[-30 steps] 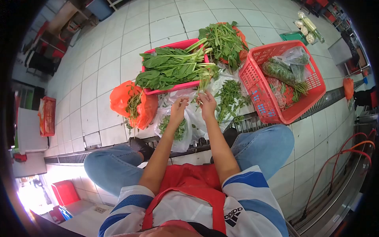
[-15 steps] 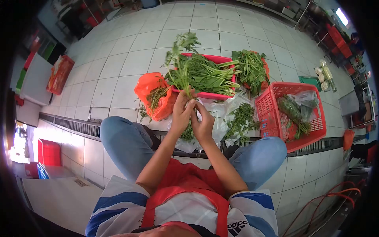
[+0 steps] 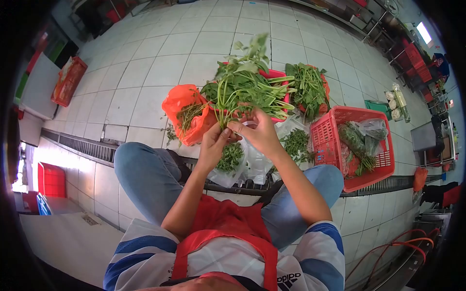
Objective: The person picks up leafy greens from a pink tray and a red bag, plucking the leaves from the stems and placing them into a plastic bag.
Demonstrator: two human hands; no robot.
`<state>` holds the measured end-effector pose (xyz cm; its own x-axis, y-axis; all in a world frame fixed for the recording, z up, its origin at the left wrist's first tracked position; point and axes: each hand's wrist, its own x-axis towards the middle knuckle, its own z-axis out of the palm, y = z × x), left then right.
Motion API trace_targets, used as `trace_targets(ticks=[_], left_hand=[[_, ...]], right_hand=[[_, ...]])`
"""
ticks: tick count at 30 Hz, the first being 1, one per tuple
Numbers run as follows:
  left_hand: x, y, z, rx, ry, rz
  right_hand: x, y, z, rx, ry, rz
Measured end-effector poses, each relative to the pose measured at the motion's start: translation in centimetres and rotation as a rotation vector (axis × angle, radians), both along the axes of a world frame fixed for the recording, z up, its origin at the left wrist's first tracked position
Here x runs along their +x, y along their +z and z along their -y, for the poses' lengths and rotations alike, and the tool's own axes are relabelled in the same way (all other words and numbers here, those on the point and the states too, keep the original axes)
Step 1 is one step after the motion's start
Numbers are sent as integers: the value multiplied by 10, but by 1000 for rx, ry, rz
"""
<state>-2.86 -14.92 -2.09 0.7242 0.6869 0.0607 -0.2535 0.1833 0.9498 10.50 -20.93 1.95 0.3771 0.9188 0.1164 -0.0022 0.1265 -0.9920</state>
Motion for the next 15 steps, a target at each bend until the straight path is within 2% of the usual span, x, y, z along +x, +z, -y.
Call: trace_targets(ticks=[1, 5, 7, 8, 15], left_hand=[[3, -4, 0, -6, 2, -6], [6, -11, 1, -49, 41, -13], [9, -12, -1, -103, 79, -22], [9, -13, -4, -112, 74, -14], [9, -21, -9, -173, 49, 43]], right_hand=[[2, -3, -1, -65, 77, -48], [5, -24, 1, -88, 49, -122], [6, -19, 1, -31, -140, -238], [10, -19, 2, -1, -122, -327], [17, -17, 7, 31, -122, -389]])
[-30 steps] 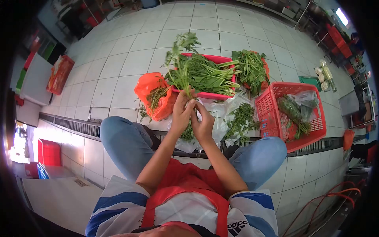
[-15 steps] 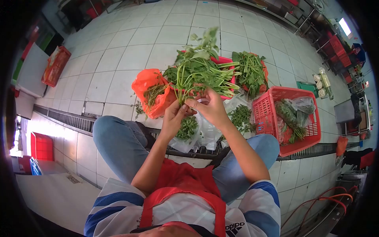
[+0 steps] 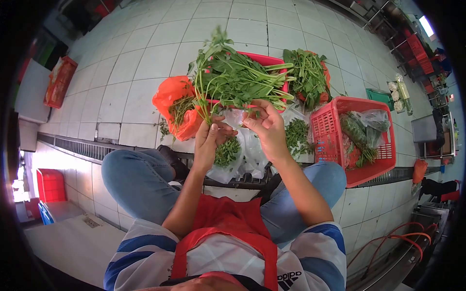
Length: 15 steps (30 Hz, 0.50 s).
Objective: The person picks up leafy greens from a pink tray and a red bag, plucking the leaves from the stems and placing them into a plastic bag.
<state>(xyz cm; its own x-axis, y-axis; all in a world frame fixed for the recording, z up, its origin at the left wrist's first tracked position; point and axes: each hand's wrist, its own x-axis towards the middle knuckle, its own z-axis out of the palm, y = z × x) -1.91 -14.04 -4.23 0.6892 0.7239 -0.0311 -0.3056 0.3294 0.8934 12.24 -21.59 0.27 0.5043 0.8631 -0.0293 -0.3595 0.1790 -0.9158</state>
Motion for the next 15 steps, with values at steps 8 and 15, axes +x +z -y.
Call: trace_targets(ticks=[8, 15], left_hand=[[2, -5, -1, -36, 43, 25], [4, -5, 2, 72, 8, -1]], right_hand=[[8, 10, 6, 15, -25, 31], [18, 9, 7, -266, -110, 1155]])
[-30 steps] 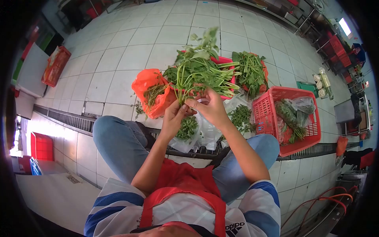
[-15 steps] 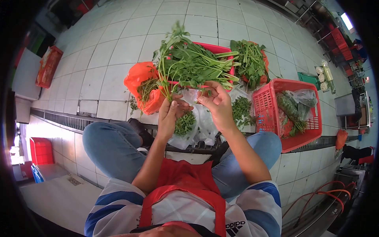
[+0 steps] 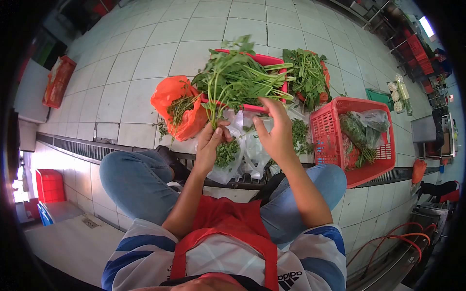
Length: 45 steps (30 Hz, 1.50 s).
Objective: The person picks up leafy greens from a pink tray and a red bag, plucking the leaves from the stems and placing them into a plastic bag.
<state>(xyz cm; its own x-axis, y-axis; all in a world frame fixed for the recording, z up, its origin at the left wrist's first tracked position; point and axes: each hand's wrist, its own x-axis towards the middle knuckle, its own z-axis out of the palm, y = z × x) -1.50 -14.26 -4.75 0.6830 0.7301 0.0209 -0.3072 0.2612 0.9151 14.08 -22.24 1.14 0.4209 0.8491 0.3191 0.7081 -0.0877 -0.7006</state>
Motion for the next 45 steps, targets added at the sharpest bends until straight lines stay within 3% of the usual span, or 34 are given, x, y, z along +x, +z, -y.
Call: trace_targets(ticks=[2, 3, 5, 9, 12, 15, 23, 25, 31, 34, 36, 39, 41, 43, 45], left_hand=[[-1, 1, 1, 27, -17, -12], [-3, 0, 0, 66, -69, -41], [-2, -3, 1, 106, -122, -69], [1, -6, 7, 131, -154, -64], [5, -3, 11, 56, -108, -28], [5, -4, 11, -48, -88, 18], [4, -3, 8, -306, -37, 162], [3, 3, 7, -546, 6, 256], [-6, -4, -3, -520, -39, 283], [-6, -6, -2, -544, -15, 254], [-5, -4, -1, -522, -28, 250], [-5, -5, 1, -501, -59, 222], [-5, -6, 3, -416, -137, 189], [-5, -6, 5, -386, -171, 176], [-2, -1, 7, -351, -182, 102]], right_hand=[[2, -5, -1, 224, -9, -269], [1, -2, -1, 224, -10, -268], [-4, 11, -2, 390, -21, -659], [0, 15, -1, 420, 28, -813], [2, 11, 5, 375, 0, -650], [-7, 18, 3, 480, 66, -642], [-2, 14, 5, 405, 48, -706], [-2, 16, 5, 397, 57, -728], [2, 14, 4, 360, 73, -837], [1, 6, 3, 335, 25, -750], [0, 2, 3, 311, 48, -429], [-10, 12, 2, 228, 135, -413], [-14, 19, 0, 222, 110, -264], [-11, 20, -3, 264, 115, 94], [-4, 18, -3, 243, 157, 159]])
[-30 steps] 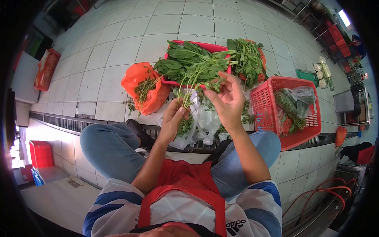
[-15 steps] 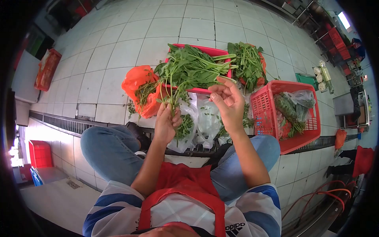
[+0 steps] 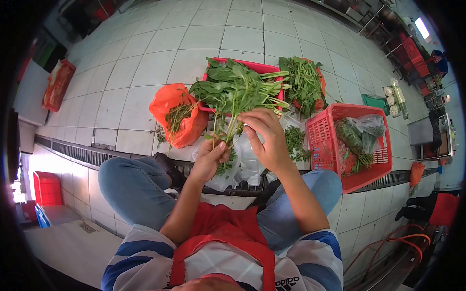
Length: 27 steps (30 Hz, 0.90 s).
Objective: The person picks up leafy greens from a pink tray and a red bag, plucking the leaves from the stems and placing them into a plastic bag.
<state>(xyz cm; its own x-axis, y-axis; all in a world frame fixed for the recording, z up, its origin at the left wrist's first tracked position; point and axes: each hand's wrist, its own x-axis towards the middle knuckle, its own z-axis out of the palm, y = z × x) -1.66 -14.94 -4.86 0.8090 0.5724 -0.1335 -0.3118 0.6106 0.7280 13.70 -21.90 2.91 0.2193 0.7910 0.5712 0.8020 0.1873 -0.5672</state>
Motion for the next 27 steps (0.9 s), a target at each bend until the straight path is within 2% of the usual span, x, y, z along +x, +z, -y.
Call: trace_targets(ticks=[1, 4, 8, 10, 14, 16, 17, 19, 20, 21, 22, 23, 25, 27], left_hand=[[0, -2, 0, -1, -2, -1], [2, -7, 0, 37, 6, 2], [0, -11, -2, 75, -14, -28], [-1, -14, -2, 82, -27, -34], [-1, -5, -1, 53, -61, -32], [-1, -2, 1, 56, -94, -69], [0, -2, 3, 53, -125, -72], [-1, 1, 4, 48, -155, -72], [-2, 3, 3, -60, -158, -19], [-4, 5, 2, -168, -160, 33], [-6, 8, 0, -168, -155, 36], [-8, 10, -1, -151, -186, 52], [-9, 10, -2, -134, -219, 66], [-9, 6, -2, -145, -270, 87]], right_hand=[[2, -1, 1, -19, 34, 70], [1, 3, 6, -117, 28, 40], [2, -1, 7, -66, 51, 70], [2, 0, 8, -105, 3, 183], [1, -6, 8, -118, -44, 238], [-1, -17, 8, 17, -176, -21], [5, -21, 9, 15, -180, -22], [29, -23, 12, 44, -473, -810], [37, -14, 9, 144, -391, -1171], [48, -10, 16, 98, -267, -1327], [56, -8, 20, 52, -137, -1479], [55, -9, 20, 50, -135, -1479], [52, -13, 25, -313, 202, -1545], [14, -11, 12, -479, -115, -1195]])
